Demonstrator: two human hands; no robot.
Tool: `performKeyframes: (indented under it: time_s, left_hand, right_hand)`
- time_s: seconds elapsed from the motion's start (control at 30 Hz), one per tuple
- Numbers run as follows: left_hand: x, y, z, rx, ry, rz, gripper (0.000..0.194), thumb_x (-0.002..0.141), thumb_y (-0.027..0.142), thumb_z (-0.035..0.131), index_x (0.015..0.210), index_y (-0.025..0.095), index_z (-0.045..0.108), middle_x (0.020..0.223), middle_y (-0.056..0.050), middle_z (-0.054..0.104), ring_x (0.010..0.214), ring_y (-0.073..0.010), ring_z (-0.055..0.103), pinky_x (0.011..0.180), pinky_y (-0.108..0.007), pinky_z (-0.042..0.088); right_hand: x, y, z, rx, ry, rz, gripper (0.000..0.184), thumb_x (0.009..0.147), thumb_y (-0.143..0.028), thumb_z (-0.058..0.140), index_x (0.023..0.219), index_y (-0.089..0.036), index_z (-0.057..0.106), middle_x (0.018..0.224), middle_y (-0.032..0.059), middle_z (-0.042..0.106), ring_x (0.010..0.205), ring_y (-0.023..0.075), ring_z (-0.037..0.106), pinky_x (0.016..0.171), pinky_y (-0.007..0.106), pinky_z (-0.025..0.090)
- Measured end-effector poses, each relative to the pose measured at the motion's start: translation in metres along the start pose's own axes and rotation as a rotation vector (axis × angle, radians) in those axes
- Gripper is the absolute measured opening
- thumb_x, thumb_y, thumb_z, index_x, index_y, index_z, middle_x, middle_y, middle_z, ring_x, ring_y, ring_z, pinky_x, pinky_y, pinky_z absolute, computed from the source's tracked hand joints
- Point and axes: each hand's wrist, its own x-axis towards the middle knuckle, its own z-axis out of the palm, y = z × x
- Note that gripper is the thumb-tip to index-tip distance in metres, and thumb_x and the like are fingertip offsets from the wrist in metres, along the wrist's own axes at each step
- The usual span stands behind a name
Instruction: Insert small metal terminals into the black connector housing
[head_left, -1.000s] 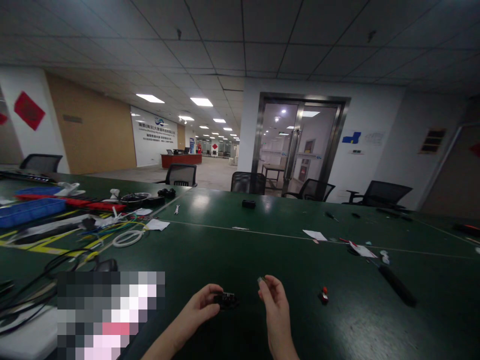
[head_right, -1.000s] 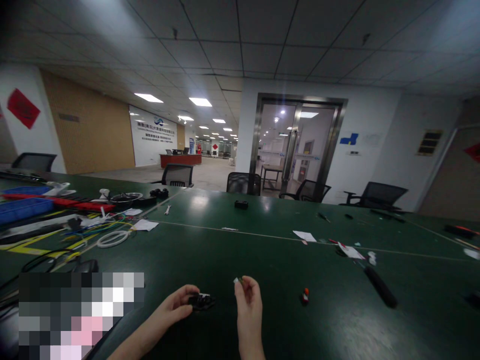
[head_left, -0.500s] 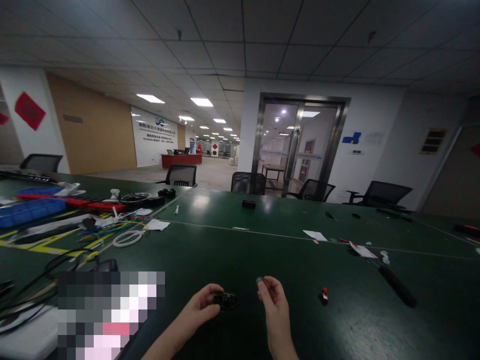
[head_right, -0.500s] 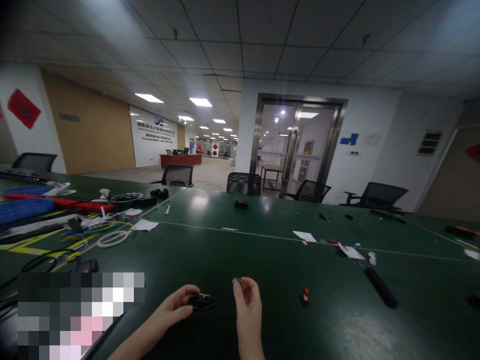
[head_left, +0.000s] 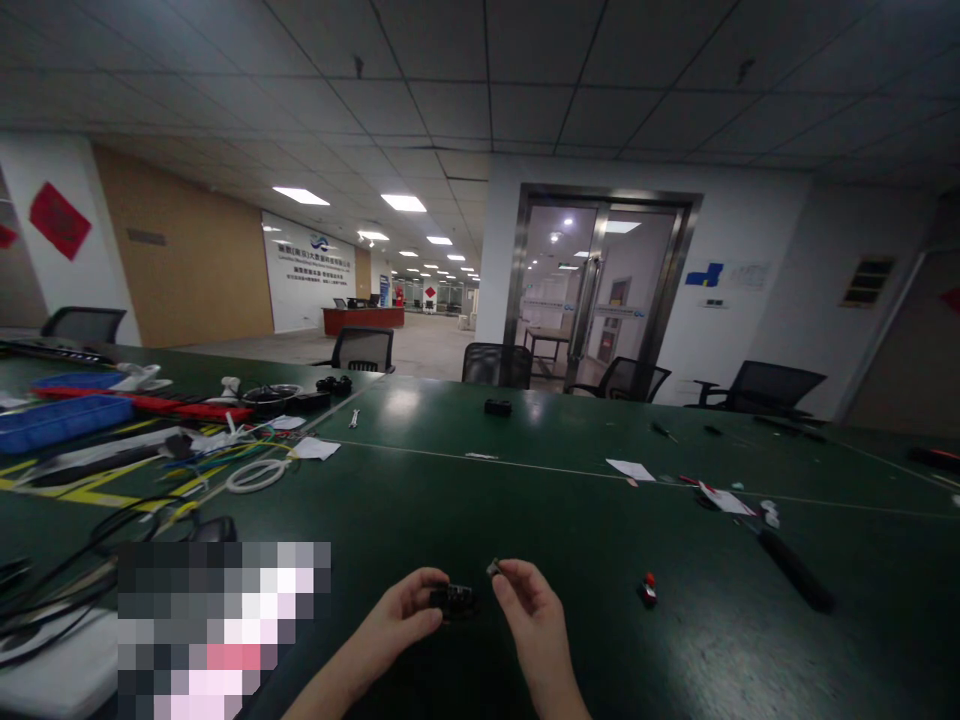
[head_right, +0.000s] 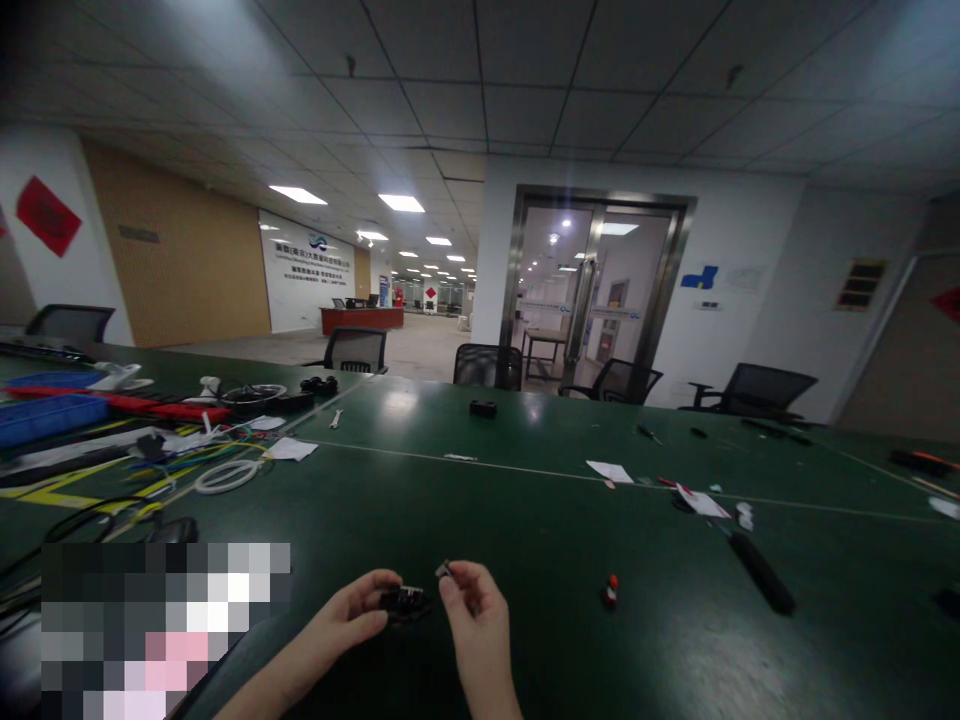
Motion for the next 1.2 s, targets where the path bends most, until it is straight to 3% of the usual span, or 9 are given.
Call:
performKeyframes:
  time_s: [0.27, 0.77, 1.2]
  left_hand:
    - [-0.005, 0.009, 0.008, 0.007, 0.025, 0.007, 0.048, 0.065, 0.042, 0.075, 0.103, 0.02, 0.055, 0.096, -0.005, 0.067, 0.091, -0.0215, 0.06, 0.083, -0.033, 0.038]
    - [-0.003, 0.005, 0.004, 0.09, -0.013, -0.009, 0.044, 0.069, 0.041, 0.071, 0.104, 0.02, 0.053, 0.089, -0.002, 0.065, 0.079, -0.0167, 0.058, 0.07, -0.026, 0.037]
    - [-0.004, 0.008, 0.009, 0.113, 0.022, -0.008, 0.046, 0.068, 0.044, 0.071, 0.103, 0.02, 0.054, 0.086, -0.001, 0.065, 0.079, -0.0174, 0.058, 0.07, -0.027, 0.037]
  right_hand:
    - [-0.013, -0.012, 0.009, -0.168, -0.111, -0.04, 0.023, 0.072, -0.04, 0.062, 0.085, -0.022, 0.068, 0.092, 0.004, 0.066, 0.092, 0.0241, 0.059, 0.083, 0.036, 0.044]
    - [-0.017, -0.013, 0.014, -0.321, -0.253, -0.032, 0.014, 0.073, -0.032, 0.06, 0.084, -0.029, 0.067, 0.096, 0.001, 0.062, 0.093, 0.023, 0.057, 0.083, 0.035, 0.043]
    - [-0.017, -0.009, 0.013, -0.325, -0.219, -0.13, 0.015, 0.075, -0.034, 0.058, 0.085, -0.029, 0.067, 0.094, 0.0024, 0.063, 0.092, 0.0234, 0.057, 0.083, 0.036, 0.043]
